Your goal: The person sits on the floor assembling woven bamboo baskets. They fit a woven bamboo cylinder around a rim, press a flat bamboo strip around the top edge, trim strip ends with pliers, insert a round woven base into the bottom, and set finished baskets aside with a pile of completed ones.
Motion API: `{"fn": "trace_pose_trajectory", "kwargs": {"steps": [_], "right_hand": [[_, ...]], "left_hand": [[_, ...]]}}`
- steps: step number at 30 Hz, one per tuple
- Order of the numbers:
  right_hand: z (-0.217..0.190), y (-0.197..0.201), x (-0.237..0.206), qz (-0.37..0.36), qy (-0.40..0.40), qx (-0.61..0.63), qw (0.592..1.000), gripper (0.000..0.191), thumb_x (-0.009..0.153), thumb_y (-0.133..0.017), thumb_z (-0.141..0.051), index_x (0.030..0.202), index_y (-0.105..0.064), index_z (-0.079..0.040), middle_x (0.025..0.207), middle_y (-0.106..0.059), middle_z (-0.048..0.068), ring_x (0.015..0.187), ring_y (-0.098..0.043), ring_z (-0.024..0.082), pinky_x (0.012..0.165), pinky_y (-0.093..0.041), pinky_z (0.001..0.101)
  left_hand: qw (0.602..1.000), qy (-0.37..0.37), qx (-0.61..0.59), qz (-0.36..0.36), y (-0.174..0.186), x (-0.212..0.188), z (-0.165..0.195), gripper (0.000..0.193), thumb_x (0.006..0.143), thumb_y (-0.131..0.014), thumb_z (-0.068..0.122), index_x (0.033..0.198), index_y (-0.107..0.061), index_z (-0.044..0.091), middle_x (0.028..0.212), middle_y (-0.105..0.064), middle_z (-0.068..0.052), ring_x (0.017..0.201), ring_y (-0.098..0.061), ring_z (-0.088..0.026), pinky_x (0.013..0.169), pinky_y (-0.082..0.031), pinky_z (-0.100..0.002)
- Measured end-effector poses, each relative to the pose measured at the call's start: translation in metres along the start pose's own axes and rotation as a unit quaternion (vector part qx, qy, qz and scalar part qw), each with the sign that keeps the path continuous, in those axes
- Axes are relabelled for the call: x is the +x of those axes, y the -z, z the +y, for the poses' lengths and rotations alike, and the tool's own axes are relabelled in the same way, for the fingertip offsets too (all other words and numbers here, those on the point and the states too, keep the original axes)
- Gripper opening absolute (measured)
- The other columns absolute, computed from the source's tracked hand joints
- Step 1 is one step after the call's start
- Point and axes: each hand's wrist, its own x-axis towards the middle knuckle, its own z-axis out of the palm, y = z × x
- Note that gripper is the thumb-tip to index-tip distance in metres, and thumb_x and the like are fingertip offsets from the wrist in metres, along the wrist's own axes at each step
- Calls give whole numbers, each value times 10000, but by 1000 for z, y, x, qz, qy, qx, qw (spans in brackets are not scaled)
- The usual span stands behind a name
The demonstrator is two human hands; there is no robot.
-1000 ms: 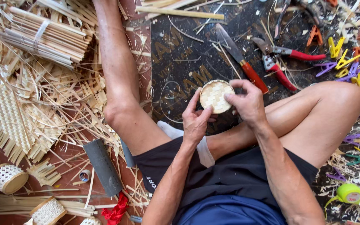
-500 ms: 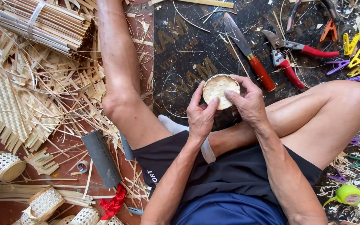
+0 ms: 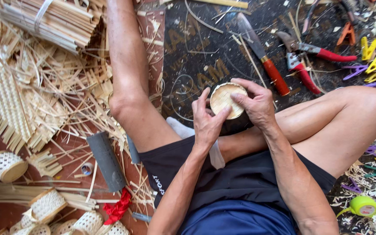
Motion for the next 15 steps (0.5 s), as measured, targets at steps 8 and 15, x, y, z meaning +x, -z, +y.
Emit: {"fn": "trace_pose_trajectory", "kwargs": {"steps": [8, 15], "right_hand": [[20, -33, -32, 153, 157, -176, 960, 480, 1023, -738, -139, 1428, -573, 58, 1397, -658, 185, 1272, -639, 190, 1083, -514, 314], [38, -41, -44, 143, 93, -32, 985, 567, 1008, -738, -118, 1497, -523, 73, 1422, -623, 160, 1222, -608, 161, 1050, -520, 286]], "left_hand": [[995, -45, -48, 75, -16, 2, -27, 634, 977, -742, 283, 1507, -545, -5, 1492, -564, -138, 1219, -565, -267, 1057, -480, -377], [988, -79, -129, -7, -27, -8, -48, 825, 1046, -632, 248, 1630, -152, -80, 1685, -249, -300, 1573, -297, -403, 1281, -278, -443]]}}
